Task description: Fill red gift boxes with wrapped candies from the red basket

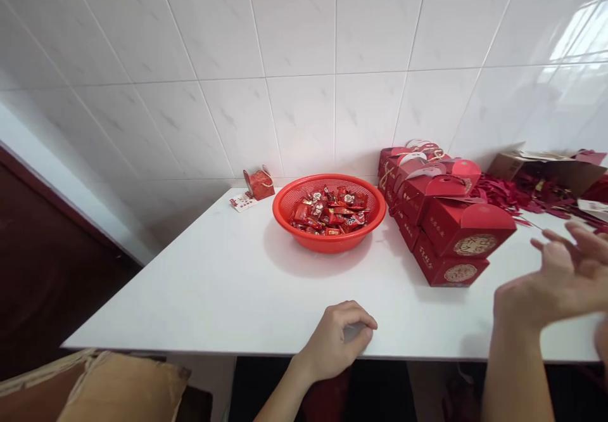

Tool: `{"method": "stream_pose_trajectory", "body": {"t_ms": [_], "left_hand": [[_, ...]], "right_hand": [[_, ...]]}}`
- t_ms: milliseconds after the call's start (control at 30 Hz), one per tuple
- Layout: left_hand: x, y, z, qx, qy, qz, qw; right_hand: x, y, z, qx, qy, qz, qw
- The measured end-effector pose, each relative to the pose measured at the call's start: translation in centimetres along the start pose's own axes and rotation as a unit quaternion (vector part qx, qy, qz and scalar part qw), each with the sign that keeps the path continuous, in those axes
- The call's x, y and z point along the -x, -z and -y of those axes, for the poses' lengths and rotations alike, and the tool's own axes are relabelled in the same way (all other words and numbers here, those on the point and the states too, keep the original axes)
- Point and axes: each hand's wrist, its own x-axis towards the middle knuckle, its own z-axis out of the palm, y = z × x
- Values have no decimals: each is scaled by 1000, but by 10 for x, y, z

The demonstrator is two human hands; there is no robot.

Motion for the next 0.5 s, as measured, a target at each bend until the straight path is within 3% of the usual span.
{"method": "stream_pose_trajectory", "body": {"t_ms": [67, 100, 200, 333, 433, 500], "left_hand": [[-2, 8, -1, -10, -2, 26, 1000], [-5, 16, -4, -22, -7, 50, 998], [-17, 53, -27, -78, -33, 105, 991], [-35, 123, -80, -134, -67, -34, 988], [-29, 171, -112, -130, -72, -203, 968], [-15, 193, -121, -136, -71, -277, 949]], "right_hand": [[27, 5, 41, -39, 8, -11, 999], [40, 8, 58, -45, 3, 14, 999], [73, 14, 86, -83, -52, 159, 982], [99, 17, 92, -92, -65, 404, 908], [112, 22, 93, -95, -20, 534, 840], [120, 28, 93, -88, 3, 597, 797]]}}
